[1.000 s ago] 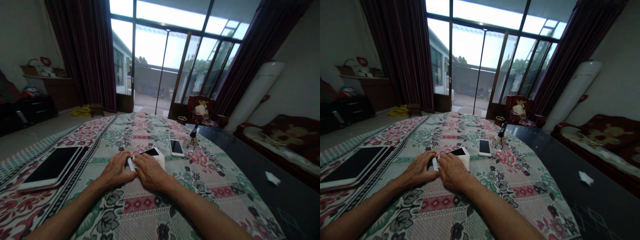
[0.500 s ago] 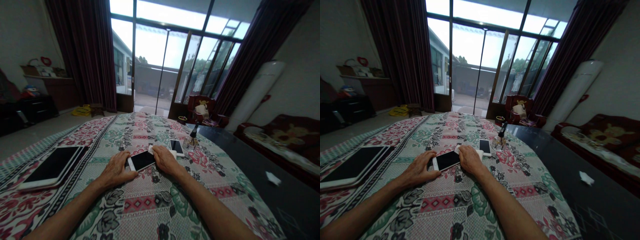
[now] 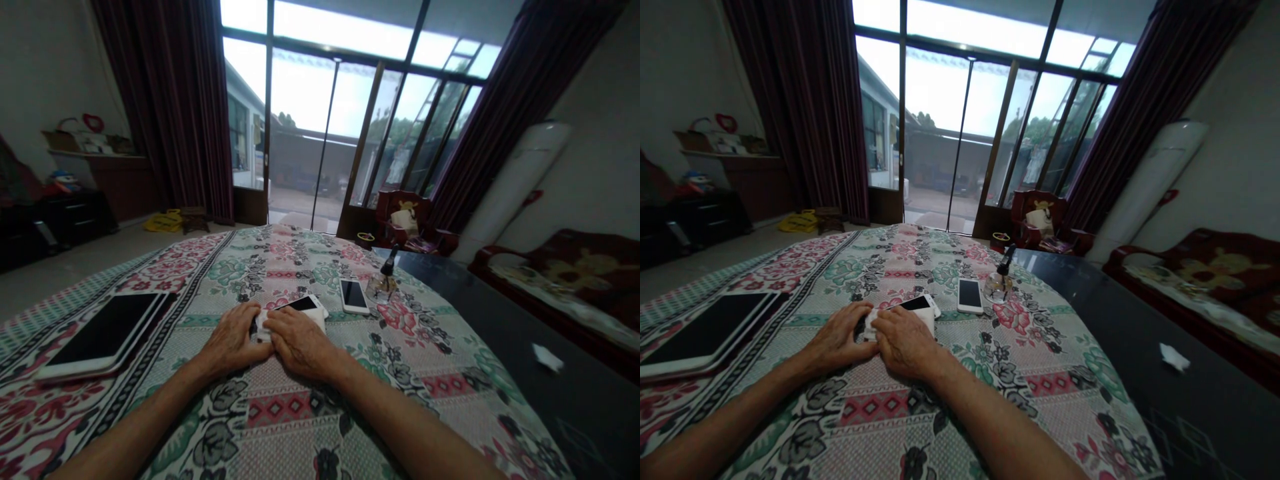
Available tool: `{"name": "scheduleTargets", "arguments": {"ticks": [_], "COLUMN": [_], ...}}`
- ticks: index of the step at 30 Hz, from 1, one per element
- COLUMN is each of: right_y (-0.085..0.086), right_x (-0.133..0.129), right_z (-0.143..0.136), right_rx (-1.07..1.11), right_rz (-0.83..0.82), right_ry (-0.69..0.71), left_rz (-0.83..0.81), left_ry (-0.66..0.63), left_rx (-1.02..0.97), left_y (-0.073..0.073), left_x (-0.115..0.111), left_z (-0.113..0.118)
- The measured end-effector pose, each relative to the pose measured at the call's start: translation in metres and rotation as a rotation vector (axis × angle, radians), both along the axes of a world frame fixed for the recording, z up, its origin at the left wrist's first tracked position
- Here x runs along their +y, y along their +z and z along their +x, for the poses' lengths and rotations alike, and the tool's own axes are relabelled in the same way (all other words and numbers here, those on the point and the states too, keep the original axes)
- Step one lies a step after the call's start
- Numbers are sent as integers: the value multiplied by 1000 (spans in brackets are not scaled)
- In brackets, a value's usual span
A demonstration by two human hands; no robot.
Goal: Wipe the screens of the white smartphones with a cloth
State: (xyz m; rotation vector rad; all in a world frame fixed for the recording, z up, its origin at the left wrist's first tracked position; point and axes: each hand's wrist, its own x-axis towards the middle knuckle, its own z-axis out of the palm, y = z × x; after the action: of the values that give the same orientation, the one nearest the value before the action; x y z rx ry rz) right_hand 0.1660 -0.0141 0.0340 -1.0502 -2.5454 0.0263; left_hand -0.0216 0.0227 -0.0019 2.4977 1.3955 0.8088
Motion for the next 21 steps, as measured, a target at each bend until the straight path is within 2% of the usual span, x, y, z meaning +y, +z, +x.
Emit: {"name": "scheduleTargets", "arguments": {"ticks": [5, 10, 14, 17, 21], "right_y": [-8, -10, -11, -11, -8], "right_x": [13, 26, 25, 20, 9], "right_z": [14, 37, 41, 35, 20], "right_rx": [30, 18, 12, -5, -8], "right_rz": [23, 32, 45, 59, 51], "right_ry": [-102, -330, -460, -446, -302], "left_rz": [-23, -37, -36, -41, -29], "left_ry": [-2, 0, -1, 8, 12], "left_rx": [26, 34, 29, 32, 17], "left_y": [3, 4, 6, 7, 5], "left_x": [0, 0, -1, -2, -2], "left_z": [0, -1, -1, 1, 1]}}
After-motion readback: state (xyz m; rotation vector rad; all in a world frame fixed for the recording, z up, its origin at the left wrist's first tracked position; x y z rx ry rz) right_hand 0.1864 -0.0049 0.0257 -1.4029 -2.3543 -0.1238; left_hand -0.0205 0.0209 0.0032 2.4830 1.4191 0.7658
